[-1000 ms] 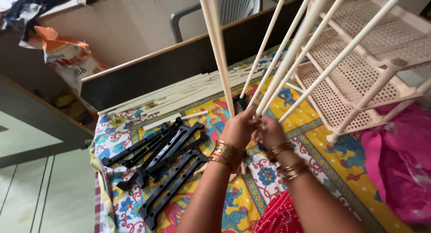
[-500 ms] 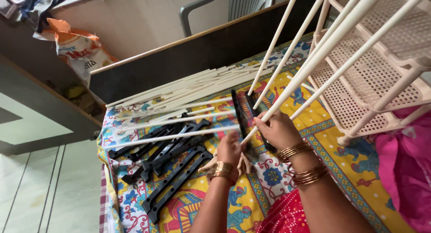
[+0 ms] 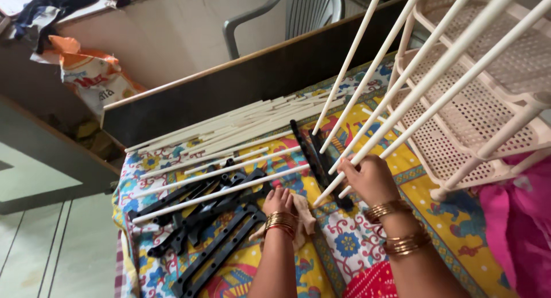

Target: The person assembles a white plastic rack by inserting white rods into black plastic brackets. They wipe each rod with a cloth before insertion and continue adding rods to the structure.

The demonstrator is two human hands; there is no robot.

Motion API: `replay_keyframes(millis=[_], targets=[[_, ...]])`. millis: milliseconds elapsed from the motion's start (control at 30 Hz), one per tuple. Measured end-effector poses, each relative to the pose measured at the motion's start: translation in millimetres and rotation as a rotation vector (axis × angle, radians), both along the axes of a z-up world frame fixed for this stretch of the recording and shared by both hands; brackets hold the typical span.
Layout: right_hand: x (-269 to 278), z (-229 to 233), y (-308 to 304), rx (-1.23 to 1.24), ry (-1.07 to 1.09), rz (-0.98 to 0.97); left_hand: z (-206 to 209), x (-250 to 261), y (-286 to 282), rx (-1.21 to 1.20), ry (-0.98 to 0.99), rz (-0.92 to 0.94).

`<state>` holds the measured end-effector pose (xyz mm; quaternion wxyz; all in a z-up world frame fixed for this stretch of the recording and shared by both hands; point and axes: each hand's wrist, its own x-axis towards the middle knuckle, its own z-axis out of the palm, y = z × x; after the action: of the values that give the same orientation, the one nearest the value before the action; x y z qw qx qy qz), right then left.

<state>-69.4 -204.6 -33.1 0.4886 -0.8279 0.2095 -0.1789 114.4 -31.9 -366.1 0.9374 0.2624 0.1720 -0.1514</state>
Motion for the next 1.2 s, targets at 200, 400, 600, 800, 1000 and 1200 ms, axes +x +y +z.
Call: replay_keyframes(millis=[200, 400, 600, 800, 1000, 1200], targets=[[9.2, -6.6, -9.6, 0.034, -0.146, -0.094, -27.9, 27.6, -12.1, -0.301, -0.279, -0.108], [18.9, -10.4, -17.3, 0.162, -0.242, -0.087, -11.8, 60.4, -36.2, 0.08, -0.346, 0.116], [19.3, -7.1, -14.4, 0.194, -0.248, -0.055, 99.0, 48.3, -24.6, 0.229, -0.607, 0.098], [8.7, 4.8, -11.9, 0.174, -0.26, -0.039, 208.1, 2.9, -22.2, 1.415, -0.947, -0.31], [-1.2, -0.1, -21.3, 0.183, -0.03, 0.021, 218.2, -21.1, -50.9, 1.455, -1.138, -0.499], [2.3, -11.6, -35.3, 0.243, -0.117, 0.042, 208.4, -13.1, -73.2, 1.473, -1.217, -0.423]])
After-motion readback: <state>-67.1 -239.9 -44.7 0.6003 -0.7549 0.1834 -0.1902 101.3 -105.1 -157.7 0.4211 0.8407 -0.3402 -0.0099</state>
